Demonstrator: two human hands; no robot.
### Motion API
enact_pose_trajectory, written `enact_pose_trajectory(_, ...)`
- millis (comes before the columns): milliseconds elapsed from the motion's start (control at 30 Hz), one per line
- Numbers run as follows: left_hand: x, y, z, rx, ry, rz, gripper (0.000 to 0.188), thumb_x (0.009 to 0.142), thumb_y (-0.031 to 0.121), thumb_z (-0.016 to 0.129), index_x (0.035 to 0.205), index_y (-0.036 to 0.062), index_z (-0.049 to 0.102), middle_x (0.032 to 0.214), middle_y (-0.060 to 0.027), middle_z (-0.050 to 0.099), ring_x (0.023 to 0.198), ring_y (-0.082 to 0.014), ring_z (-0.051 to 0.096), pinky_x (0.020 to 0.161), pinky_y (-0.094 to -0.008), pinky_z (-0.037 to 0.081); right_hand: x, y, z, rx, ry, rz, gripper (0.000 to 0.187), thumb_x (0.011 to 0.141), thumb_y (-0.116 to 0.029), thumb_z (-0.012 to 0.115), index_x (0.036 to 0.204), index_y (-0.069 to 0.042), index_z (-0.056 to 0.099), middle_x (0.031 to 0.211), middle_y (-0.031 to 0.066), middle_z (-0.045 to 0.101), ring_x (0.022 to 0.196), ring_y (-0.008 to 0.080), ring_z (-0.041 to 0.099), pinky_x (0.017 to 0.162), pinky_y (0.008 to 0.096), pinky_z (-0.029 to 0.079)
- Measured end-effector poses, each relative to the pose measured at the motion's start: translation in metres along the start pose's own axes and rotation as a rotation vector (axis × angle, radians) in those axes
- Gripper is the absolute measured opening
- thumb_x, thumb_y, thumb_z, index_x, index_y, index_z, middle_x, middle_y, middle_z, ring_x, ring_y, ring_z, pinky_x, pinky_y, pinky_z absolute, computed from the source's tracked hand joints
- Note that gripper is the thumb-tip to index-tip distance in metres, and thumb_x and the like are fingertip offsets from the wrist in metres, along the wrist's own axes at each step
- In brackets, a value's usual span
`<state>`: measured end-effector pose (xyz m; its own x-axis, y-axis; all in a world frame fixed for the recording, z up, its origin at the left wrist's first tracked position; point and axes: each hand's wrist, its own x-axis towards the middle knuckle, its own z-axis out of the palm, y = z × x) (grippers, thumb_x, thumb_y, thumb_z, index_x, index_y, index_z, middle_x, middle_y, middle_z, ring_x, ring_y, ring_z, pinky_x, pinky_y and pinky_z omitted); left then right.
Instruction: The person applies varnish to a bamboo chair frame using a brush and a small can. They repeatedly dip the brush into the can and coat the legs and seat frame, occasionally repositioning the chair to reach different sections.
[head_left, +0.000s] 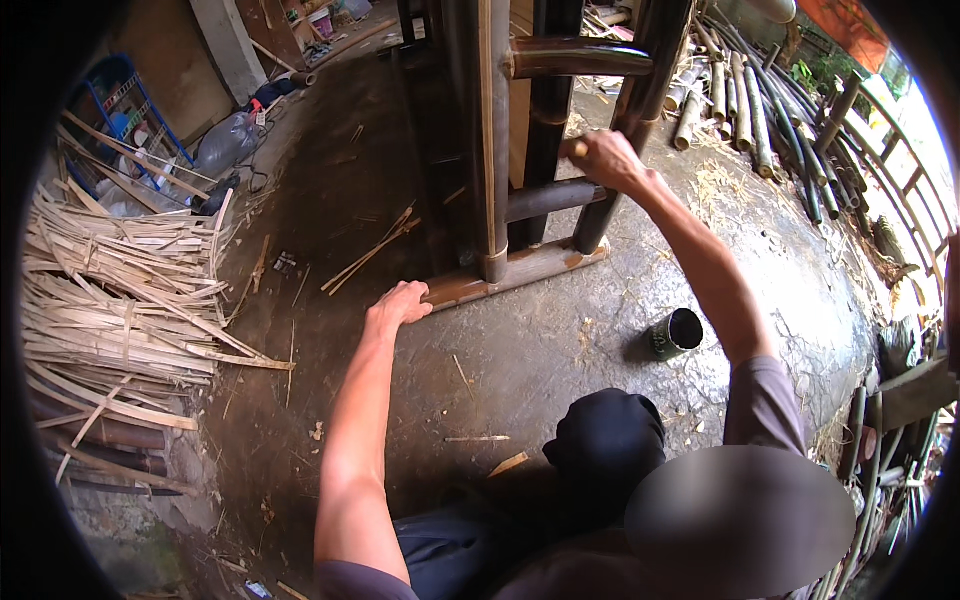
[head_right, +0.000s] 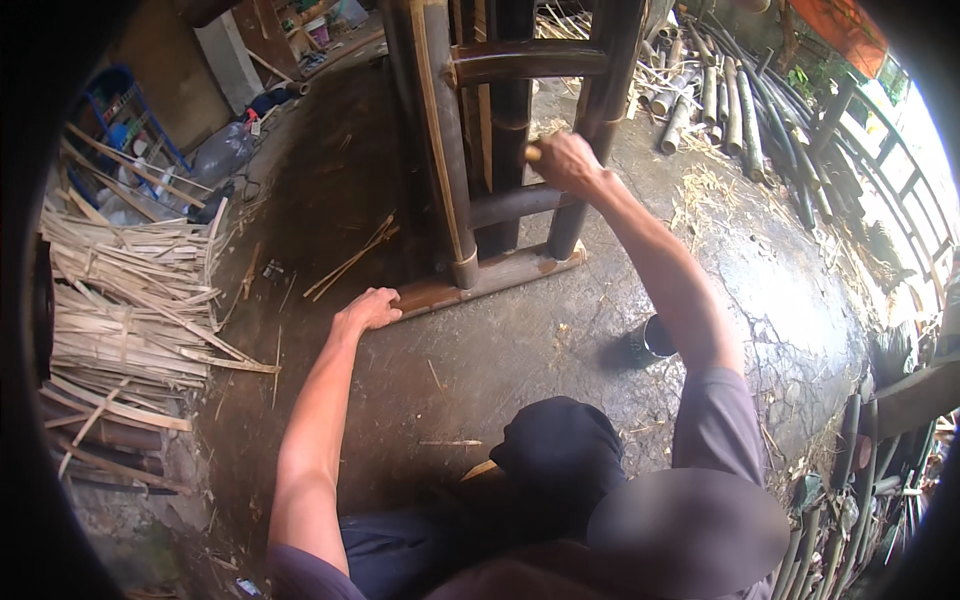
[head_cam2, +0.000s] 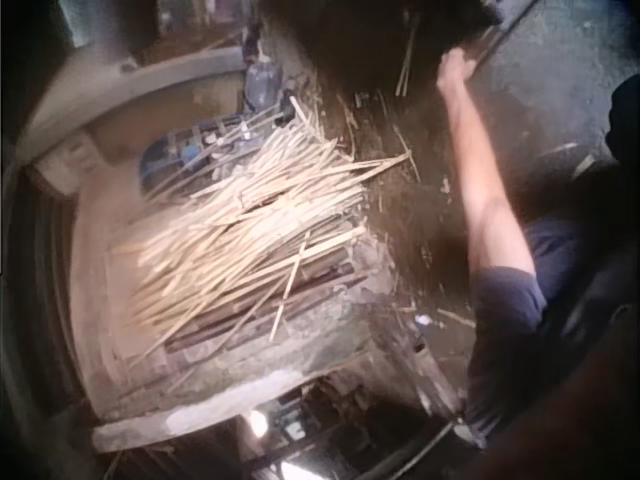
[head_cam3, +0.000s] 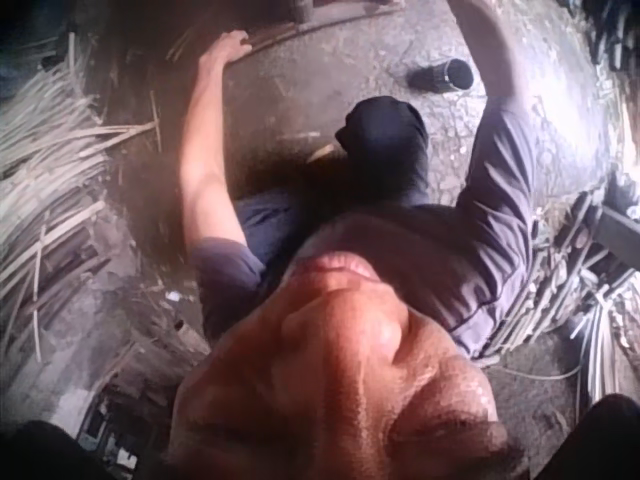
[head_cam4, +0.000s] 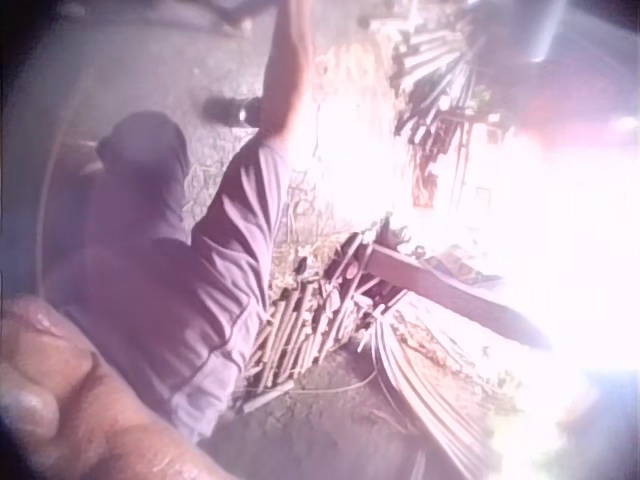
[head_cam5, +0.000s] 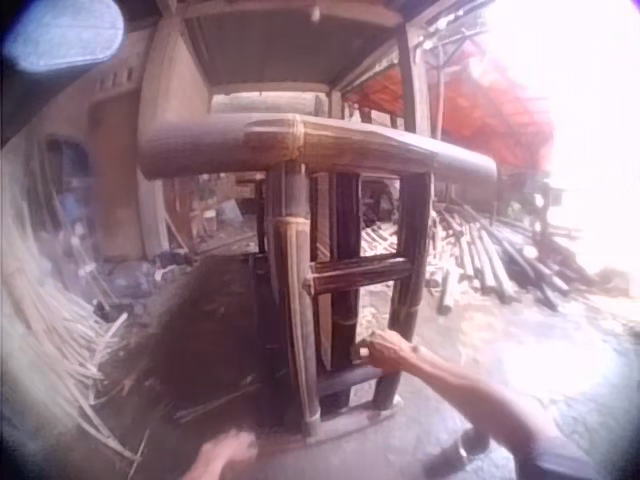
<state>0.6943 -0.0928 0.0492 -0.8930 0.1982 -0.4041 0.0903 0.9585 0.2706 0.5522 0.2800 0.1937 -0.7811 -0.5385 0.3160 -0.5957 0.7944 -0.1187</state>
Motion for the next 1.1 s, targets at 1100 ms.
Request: enact_pose_trajectory(1100, -0.039, -0.018, -0.002, -0.087, -0.022, -0.159, 0.048, 0.085, 0.021, 0.063, 0.128, 0.0017, 0.055, 0.105, -0.0183, 0.068, 0.101, -0.0326, 0.064, 0.090, -0.0420, 0.049, -0.109, -0.067, 0.096, 0.364, 0.722, 0.148, 0.016, 0.082, -0.005, 0.064, 0.094, -0.014, 0.069, 0.109, 0.0119, 0.065, 0.105, 0.0293, 0.061, 0.092, 0.0381, 0.049)
